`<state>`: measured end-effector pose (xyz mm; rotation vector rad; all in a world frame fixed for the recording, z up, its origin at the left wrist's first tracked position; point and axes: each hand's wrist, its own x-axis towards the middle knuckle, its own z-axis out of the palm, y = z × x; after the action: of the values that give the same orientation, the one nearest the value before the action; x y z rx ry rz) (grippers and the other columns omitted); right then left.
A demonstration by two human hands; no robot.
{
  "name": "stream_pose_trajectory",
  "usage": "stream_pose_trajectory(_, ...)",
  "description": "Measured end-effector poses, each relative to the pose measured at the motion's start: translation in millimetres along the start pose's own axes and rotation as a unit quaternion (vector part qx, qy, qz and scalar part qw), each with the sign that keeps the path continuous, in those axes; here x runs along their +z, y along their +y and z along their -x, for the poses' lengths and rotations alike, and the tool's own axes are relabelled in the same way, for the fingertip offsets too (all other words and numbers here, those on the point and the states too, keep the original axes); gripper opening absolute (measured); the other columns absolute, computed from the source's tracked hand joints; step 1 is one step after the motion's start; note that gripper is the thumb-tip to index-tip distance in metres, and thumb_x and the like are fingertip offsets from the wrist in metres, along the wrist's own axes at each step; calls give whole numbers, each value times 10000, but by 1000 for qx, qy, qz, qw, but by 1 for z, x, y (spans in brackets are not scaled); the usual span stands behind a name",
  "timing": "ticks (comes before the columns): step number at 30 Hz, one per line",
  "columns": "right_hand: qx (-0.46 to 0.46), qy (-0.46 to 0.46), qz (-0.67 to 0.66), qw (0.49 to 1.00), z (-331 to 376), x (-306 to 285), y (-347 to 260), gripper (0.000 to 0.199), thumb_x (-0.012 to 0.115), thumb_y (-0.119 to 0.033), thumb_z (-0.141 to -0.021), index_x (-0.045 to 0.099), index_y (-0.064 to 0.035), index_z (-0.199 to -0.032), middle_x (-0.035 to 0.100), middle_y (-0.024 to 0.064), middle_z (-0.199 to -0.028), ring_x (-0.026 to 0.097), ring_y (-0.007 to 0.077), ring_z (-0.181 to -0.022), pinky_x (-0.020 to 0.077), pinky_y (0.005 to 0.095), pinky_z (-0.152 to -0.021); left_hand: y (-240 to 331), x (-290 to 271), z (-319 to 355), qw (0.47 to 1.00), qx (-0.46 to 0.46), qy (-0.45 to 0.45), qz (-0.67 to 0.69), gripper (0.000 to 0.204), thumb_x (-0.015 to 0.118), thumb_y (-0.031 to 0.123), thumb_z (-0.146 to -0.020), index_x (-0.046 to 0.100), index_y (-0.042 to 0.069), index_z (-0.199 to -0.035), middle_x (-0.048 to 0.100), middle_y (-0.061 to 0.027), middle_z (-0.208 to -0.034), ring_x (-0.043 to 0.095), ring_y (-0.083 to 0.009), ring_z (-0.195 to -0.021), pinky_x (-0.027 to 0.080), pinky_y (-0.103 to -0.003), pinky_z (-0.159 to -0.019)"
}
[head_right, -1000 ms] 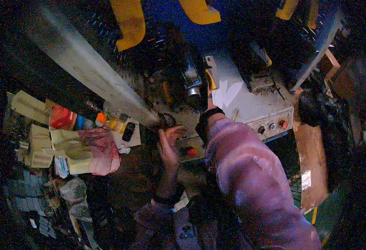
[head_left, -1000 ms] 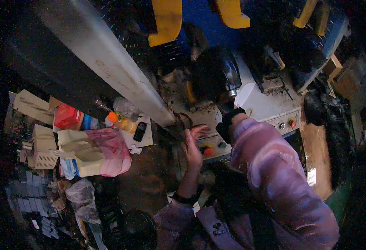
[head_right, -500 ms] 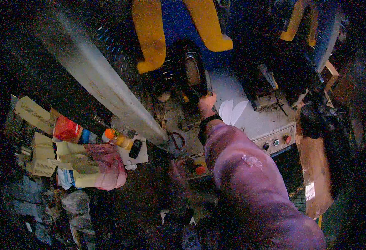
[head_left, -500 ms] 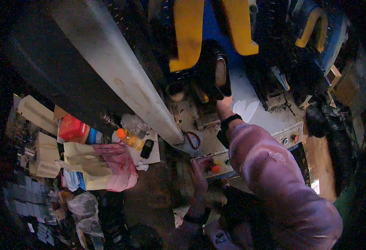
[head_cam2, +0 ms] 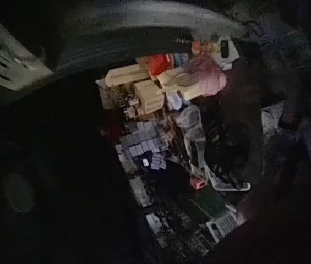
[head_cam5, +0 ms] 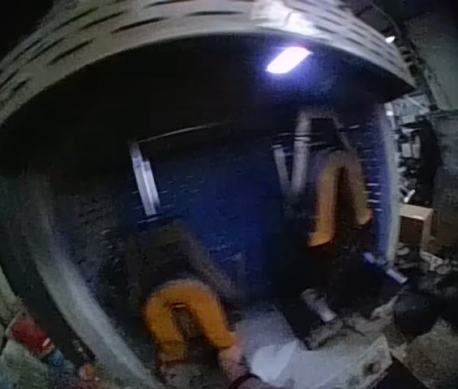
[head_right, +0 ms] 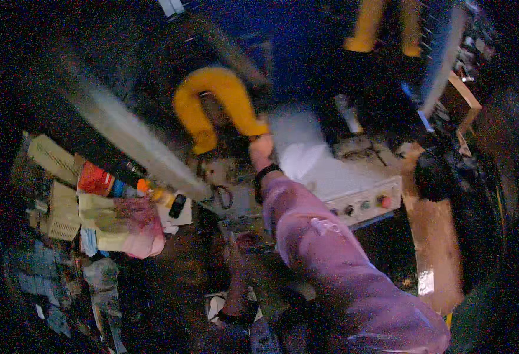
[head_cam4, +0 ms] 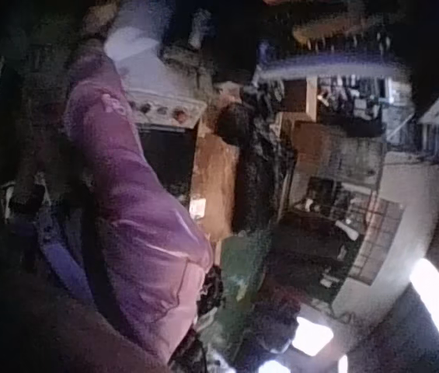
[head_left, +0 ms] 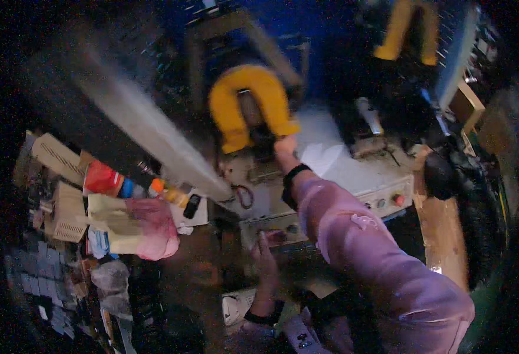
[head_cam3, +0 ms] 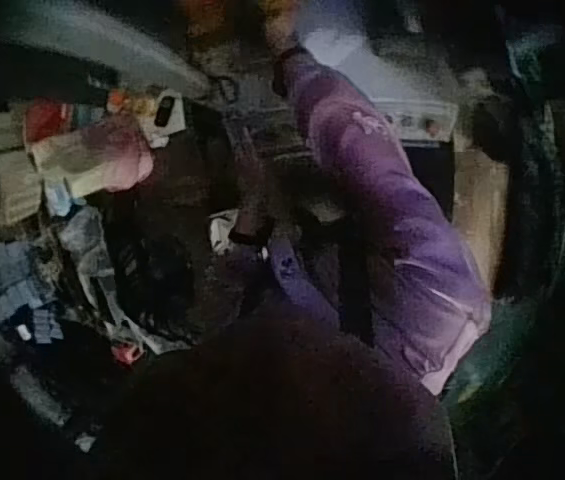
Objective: Shape the heel and counter of shoes using a heel-shaping machine.
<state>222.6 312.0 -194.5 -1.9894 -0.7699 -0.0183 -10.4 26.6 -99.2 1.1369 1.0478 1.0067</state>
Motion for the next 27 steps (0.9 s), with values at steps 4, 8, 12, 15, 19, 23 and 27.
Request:
stream_pose_trajectory(4,294,-204,-480,801,1,-66,8,205,479,-259,-911,569,-77,-942,625,86,-809,598,249,-664,467,364,-567,61,91,16,988,79,-38,-124,279,457,187,-936,642,-20,-914,646,-81,-872,596,-153,-787,472,-287,-753)
stream_pose_trajectory(8,272,-448,-516,678,20,-196,105,318,557,-296,-883,522,-40,-1069,618,76,-998,608,178,-842,495,320,-678,86,214,11,953,249,-87,-147,165,581,69,-859,634,-10,-994,651,-69,-833,593,-137,-711,462,-256,-675)
stream_pose_trajectory(12,268,-450,-570,633,38,-367,210,367,550,-328,-884,521,-58,-1130,616,87,-1067,612,177,-920,471,267,-679,113,320,2,903,390,-71,-166,321,642,72,-795,604,27,-1111,608,-97,-762,583,-187,-666,475,-320,-613)
stream_pose_trajectory(15,325,-369,-498,714,14,-454,245,366,503,-340,-898,519,-74,-1149,614,70,-1041,618,194,-840,472,274,-688,132,360,-17,805,501,48,-315,359,615,31,-781,593,39,-1139,590,-113,-769,572,-219,-621,467,-321,-584)
stream_pose_trajectory(19,287,-265,-481,785,-35,-522,235,291,421,-255,-957,548,-44,-1111,617,78,-987,587,171,-882,493,291,-733,135,358,1,745,539,92,-382,359,590,10,-760,612,53,-1115,580,-141,-759,565,-273,-609,458,-354,-575)
stream_pose_trajectory(23,82,-221,-474,848,-62,-586,194,304,436,-262,-943,560,-16,-1073,605,74,-972,590,171,-911,460,289,-828,133,348,85,691,593,48,-410,279,578,79,-776,642,36,-1044,561,-127,-685,566,-294,-601,444,-369,-539)
stream_pose_trajectory(27,86,-415,-431,797,-46,-632,177,388,410,-351,-954,596,-19,-1029,615,34,-990,570,105,-937,458,237,-786,134,351,132,627,624,-147,-441,457,570,42,-594,657,57,-1042,346,-40,-565,432,-189,-496,335,-296,-443)
